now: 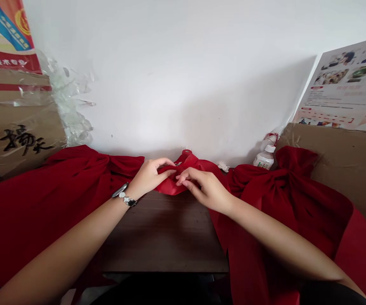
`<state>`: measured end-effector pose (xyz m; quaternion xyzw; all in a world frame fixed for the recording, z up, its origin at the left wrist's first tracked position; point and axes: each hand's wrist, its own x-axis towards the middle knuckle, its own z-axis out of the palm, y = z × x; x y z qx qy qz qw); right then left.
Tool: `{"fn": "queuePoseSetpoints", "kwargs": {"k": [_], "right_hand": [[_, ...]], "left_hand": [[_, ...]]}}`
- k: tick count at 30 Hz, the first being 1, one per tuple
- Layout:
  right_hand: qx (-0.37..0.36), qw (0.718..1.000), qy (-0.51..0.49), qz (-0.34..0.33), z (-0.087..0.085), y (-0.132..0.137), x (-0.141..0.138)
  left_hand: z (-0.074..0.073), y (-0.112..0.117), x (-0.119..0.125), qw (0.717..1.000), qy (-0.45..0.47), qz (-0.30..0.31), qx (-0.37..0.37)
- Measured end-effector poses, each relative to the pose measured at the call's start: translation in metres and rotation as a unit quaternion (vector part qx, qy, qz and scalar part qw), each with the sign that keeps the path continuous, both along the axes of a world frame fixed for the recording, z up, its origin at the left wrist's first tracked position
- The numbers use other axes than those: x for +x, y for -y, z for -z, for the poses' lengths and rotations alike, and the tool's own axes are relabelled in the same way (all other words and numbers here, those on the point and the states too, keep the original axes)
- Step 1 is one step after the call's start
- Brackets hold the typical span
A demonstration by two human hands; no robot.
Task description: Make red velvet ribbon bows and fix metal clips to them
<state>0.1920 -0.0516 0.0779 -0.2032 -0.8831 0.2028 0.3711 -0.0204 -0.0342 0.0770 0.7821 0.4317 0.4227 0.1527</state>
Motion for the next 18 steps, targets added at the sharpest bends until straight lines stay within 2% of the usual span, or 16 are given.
{"fn": "queuePoseSetpoints", "kwargs": {"k": [3,6,10,13,18], "right_hand": [[0.082,0.995,0.023,0.055,0.018,-0.007,-0.002],[0.141,0.989,0.027,0.036,0.029,-0.019,0.001],[0.211,0.977,0.031,0.03,0.035,-0.03,0.005],[0.169,0.985,0.035,0.03,0.04,-0.035,0.004],[0.073,0.996,-0.001,0.057,0.04,-0.032,0.001]], "left_hand": [[0.0,0.003,0.003,0.999,-0.017,0.024,-0.015],[0.003,-0.002,0.002,0.996,0.003,0.06,-0.065],[0.007,-0.009,-0.001,0.982,0.078,0.083,-0.152],[0.007,-0.009,-0.002,0.981,0.084,0.078,-0.158],[0.004,-0.005,0.001,0.995,0.032,0.038,-0.088]]}}
